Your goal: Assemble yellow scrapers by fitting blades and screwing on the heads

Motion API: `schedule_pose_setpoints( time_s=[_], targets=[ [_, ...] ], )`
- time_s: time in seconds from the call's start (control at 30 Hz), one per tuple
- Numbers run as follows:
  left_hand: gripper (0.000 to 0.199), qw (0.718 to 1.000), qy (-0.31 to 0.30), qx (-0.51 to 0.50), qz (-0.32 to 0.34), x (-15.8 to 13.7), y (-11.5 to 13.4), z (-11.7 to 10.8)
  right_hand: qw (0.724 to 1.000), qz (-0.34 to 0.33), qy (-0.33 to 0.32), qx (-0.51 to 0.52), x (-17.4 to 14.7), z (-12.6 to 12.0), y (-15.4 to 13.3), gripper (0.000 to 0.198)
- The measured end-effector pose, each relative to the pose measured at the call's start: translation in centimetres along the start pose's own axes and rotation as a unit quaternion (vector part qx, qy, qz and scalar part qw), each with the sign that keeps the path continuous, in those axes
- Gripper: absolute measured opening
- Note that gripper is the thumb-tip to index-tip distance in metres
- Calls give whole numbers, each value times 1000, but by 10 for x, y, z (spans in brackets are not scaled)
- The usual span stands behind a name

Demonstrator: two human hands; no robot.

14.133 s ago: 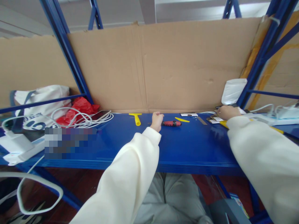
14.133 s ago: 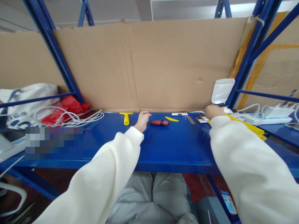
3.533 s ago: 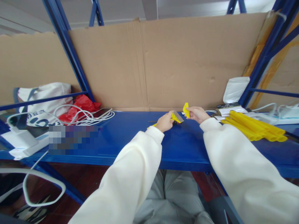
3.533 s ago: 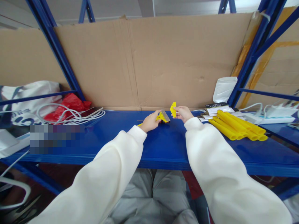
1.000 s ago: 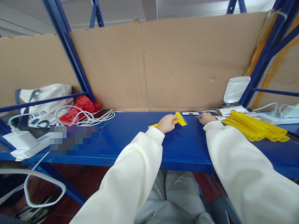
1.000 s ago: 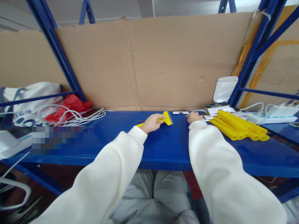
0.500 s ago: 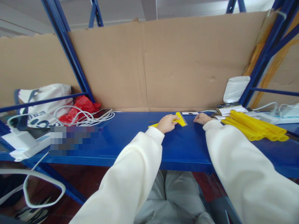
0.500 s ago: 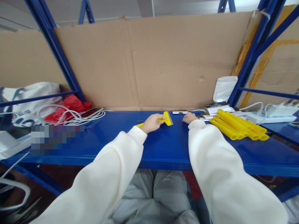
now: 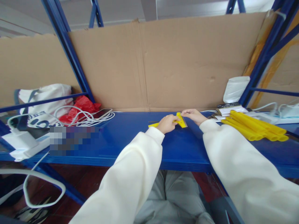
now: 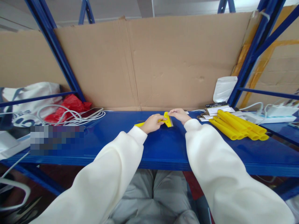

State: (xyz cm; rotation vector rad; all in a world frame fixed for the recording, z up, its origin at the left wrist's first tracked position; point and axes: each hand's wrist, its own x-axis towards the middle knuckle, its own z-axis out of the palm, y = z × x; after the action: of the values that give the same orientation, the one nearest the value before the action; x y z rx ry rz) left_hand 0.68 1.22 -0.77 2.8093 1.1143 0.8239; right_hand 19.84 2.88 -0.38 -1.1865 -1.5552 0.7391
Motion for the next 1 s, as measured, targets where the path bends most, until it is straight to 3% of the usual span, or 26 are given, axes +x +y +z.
schedule_pose_setpoints(
  time_s=[0.37,0.67,0.87,1.0],
  targets=[
    [32,999,-20,47,13,-3,5,-4,997,45,51,-26,-7,14,-13,5],
    [35,994,-43,98,27,-6,12,-10,997,53,39,-35,-6,14,-15,7],
    [36,993,-45,106,30,-6,11,-9,996,33,67,-43,-2,15,-6,13],
    [36,992,-47,109,31,-6,11,-10,998,23,44,-33,0,15,-1,13]
  ],
)
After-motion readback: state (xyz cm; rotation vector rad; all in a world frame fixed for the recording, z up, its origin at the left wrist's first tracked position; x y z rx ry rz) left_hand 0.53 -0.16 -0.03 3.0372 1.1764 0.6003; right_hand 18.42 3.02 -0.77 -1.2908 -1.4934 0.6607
